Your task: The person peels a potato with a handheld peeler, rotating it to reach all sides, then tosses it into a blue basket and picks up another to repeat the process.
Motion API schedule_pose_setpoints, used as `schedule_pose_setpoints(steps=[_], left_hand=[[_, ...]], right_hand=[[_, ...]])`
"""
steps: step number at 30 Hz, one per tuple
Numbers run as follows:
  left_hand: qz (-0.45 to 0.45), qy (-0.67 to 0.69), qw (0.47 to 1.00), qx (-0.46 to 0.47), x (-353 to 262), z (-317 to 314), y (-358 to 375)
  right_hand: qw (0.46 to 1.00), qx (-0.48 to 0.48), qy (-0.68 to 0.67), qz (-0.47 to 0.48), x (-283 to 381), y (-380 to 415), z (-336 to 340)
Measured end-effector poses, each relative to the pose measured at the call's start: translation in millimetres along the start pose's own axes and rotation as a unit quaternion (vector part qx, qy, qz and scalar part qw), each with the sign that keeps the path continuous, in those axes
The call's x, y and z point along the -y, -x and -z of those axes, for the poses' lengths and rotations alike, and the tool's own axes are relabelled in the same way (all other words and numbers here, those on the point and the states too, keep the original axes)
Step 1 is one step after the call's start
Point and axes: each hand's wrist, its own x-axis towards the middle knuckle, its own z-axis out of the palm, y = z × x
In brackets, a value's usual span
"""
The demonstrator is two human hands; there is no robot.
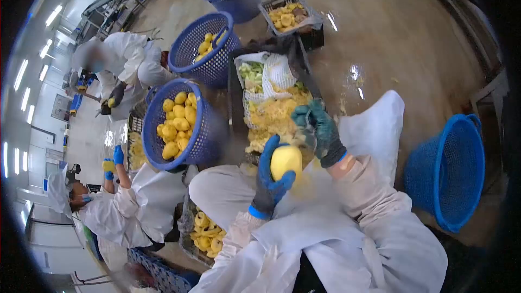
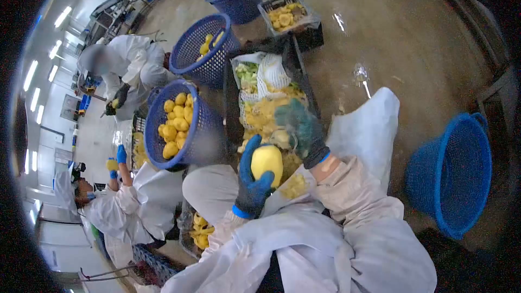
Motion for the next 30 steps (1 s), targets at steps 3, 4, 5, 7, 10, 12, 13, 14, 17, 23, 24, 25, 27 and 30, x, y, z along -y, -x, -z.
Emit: schedule_pose_setpoints(steps=[3, 4, 5, 7, 10, 12, 13, 14, 17, 23, 24, 25, 27, 30], left_hand=[[0.106, 0.175, 0.978, -0.034, 10, -5, 4], [0.173, 0.356, 0.918, 0.002, 5, -5, 4], [0.196, 0.429, 0.882, -0.004, 1, -4, 0], [0.246, 0.572, 0.782, -0.028, -3, -6, 4], [0.29, 0.654, 0.697, -0.046, 10, -6, -1], [0.297, 0.659, 0.688, -0.06, 22, -10, 1], [0.253, 0.604, 0.754, -0.058, 20, -14, 4], [0.208, 0.543, 0.812, -0.057, 15, -18, 8], [0.306, 0.583, 0.751, -0.04, 16, -7, 3], [0.328, 0.631, 0.702, -0.03, 10, -7, -4], [0.349, 0.652, 0.673, -0.009, 19, -7, -2], [0.362, 0.65, 0.668, -0.002, 20, -6, -1], [0.379, 0.647, 0.662, 0.007, 20, -2, -3], [0.381, 0.621, 0.685, -0.018, 13, -5, -7]], right_hand=[[0.99, 0.043, 0.127, 0.043, -4, 3, -10], [0.99, 0.034, 0.105, 0.091, -9, -16, 14], [0.986, 0.027, 0.085, 0.138, -13, -34, 37], [0.968, -0.004, 0.192, 0.16, 4, -11, 26], [0.819, 0.154, 0.463, 0.304, 4, 43, -17], [0.91, 0.209, 0.325, 0.153, -17, 54, -24], [0.91, 0.196, 0.333, 0.15, -17, 48, -21], [0.911, 0.183, 0.341, 0.144, -14, 40, -17], [0.948, 0.139, 0.226, 0.178, 5, 3, 2], [0.776, 0.254, 0.49, 0.306, -7, 36, -7], [0.655, 0.271, 0.595, 0.378, -2, 34, -9], [0.753, 0.221, 0.519, 0.339, 1, 28, -6], [0.903, 0.117, 0.337, 0.241, 6, 1, 15], [0.868, 0.193, 0.379, 0.258, 0, 20, -6]])
